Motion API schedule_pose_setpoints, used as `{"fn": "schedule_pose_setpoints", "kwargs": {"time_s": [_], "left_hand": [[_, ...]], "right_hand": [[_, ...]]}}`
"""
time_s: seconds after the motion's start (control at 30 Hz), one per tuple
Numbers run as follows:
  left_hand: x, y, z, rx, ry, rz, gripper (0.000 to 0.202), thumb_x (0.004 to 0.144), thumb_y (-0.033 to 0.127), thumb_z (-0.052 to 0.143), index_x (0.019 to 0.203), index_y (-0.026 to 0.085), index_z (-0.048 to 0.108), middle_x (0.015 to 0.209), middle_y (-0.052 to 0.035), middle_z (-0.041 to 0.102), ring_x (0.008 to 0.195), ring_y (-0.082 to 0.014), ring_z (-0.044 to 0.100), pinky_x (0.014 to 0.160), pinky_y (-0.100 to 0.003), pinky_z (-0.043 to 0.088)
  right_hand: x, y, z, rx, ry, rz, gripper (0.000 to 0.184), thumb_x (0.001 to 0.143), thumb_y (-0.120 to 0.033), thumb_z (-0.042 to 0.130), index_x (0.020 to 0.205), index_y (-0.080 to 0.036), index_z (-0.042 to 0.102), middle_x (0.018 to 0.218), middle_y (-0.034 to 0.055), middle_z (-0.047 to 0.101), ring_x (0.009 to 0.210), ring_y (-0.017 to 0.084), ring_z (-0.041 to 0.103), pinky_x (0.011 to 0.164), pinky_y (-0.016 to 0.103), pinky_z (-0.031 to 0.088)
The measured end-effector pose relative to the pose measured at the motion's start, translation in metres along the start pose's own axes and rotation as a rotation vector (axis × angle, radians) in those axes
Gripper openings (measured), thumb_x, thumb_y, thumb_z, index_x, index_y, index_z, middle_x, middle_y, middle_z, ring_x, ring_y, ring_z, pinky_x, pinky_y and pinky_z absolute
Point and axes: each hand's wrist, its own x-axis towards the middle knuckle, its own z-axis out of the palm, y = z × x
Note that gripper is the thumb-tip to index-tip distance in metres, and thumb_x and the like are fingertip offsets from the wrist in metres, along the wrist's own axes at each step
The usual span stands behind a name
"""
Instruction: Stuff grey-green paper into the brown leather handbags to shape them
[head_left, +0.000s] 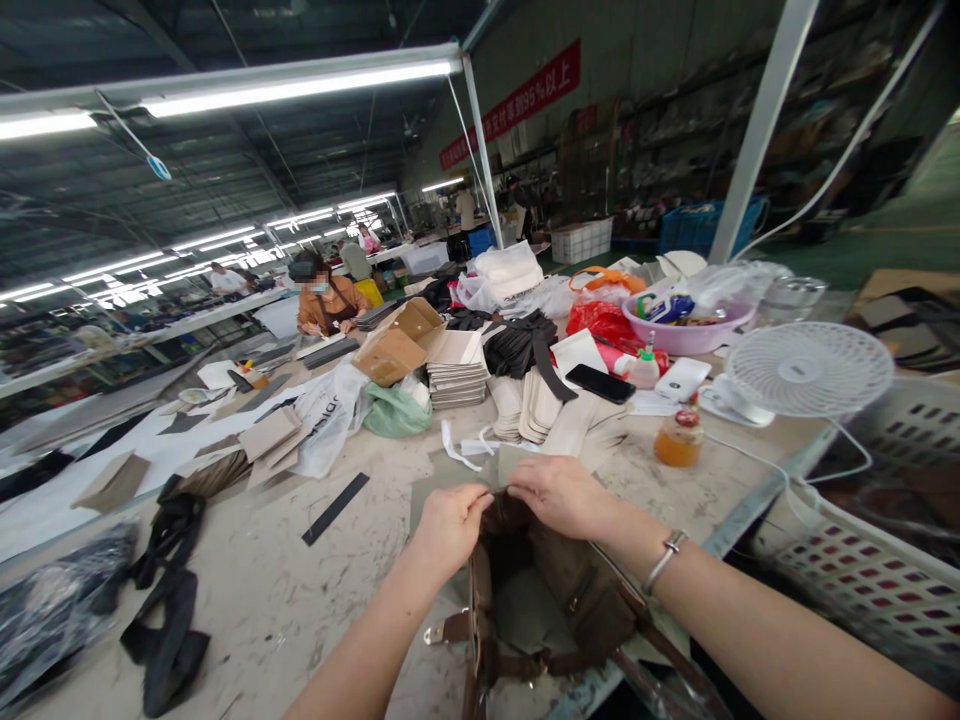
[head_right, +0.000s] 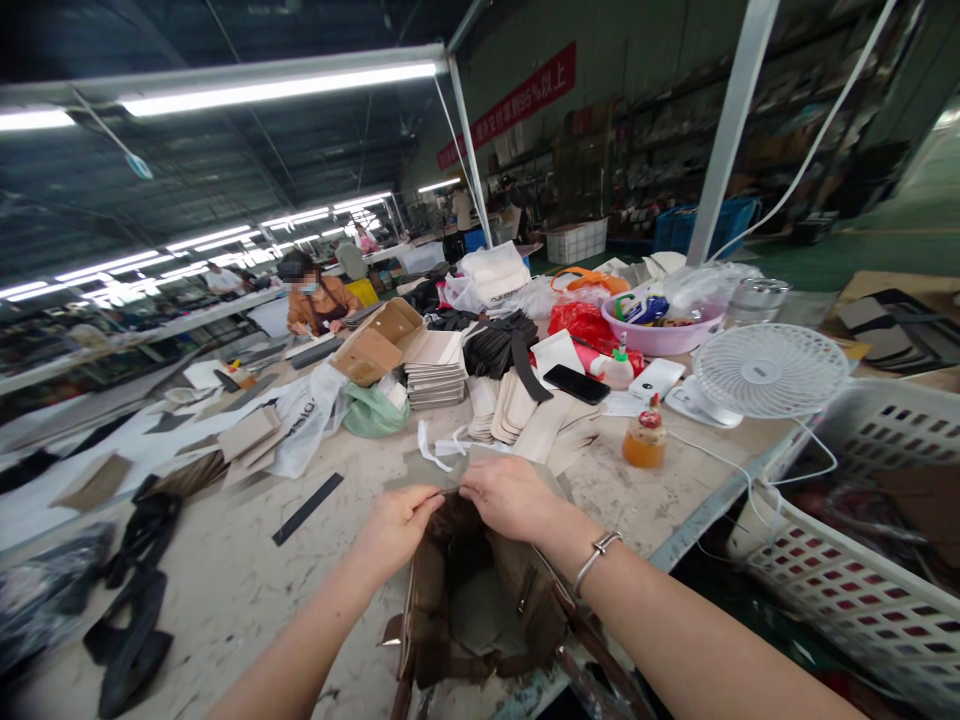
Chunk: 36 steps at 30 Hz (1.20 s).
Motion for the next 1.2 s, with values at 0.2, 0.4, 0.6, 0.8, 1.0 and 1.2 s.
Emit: {"fn": "schedule_pose_setpoints", "kwargs": {"time_s": [0.2,0.4,0.6,0.8,1.0,1.2], "left_hand": [[0.000,0.005,-0.003,0.038,-0.024,0.003,0.024,0.090,0.021,0.046,0.074,0.018,0.064,0.070,-0.0004,0.066,0.065,-0.0140,0.058,0.061,-0.024,0.036],[0.001,0.007,0.000,0.042,-0.019,0.002,0.025,0.090,0.021,0.046,0.071,0.018,0.062,0.067,0.0000,0.063,0.063,-0.0137,0.056,0.059,-0.025,0.033],[0.000,0.006,-0.004,-0.106,-0.073,0.035,0.026,0.092,0.024,0.042,0.088,0.020,0.067,0.086,-0.0015,0.071,0.078,-0.0153,0.063,0.070,-0.024,0.041],[-0.002,0.002,-0.007,-0.174,-0.077,-0.069,0.034,0.081,0.024,0.061,0.115,0.021,0.060,0.088,-0.0006,0.071,0.079,-0.0172,0.064,0.071,-0.025,0.044],[0.003,0.006,-0.007,-0.024,-0.081,-0.052,0.019,0.086,0.021,0.050,0.089,0.020,0.069,0.081,-0.0019,0.071,0.074,-0.0186,0.064,0.067,-0.028,0.042],[0.001,-0.001,-0.010,-0.148,-0.119,-0.018,0.031,0.083,0.022,0.056,0.113,0.025,0.064,0.106,-0.0004,0.070,0.095,-0.0185,0.064,0.084,-0.027,0.045]], "right_hand": [[-0.003,0.001,-0.002,-0.036,0.007,-0.004,0.035,0.097,-0.035,0.036,0.085,-0.020,0.064,0.086,0.0034,0.067,0.080,0.017,0.059,0.068,0.027,0.039],[0.001,-0.002,-0.002,-0.066,0.003,-0.095,0.021,0.090,-0.038,0.051,0.088,-0.021,0.063,0.087,0.0024,0.064,0.080,0.017,0.058,0.065,0.027,0.038],[0.007,-0.001,0.003,-0.047,-0.013,-0.116,0.023,0.092,-0.030,0.046,0.082,-0.019,0.064,0.085,0.0031,0.065,0.082,0.016,0.058,0.070,0.027,0.038],[0.011,-0.001,0.002,-0.012,-0.028,-0.072,0.032,0.093,-0.035,0.042,0.080,-0.018,0.066,0.084,0.0051,0.067,0.078,0.017,0.059,0.068,0.028,0.039],[0.009,0.006,-0.003,0.076,-0.038,0.013,0.052,0.098,-0.044,0.025,0.081,-0.017,0.066,0.082,0.0067,0.068,0.078,0.020,0.062,0.069,0.030,0.042],[-0.019,0.021,-0.009,0.480,-0.004,0.142,0.054,0.097,-0.051,0.024,0.110,-0.017,0.064,0.111,0.0082,0.066,0.088,0.018,0.062,0.080,0.030,0.046]]}}
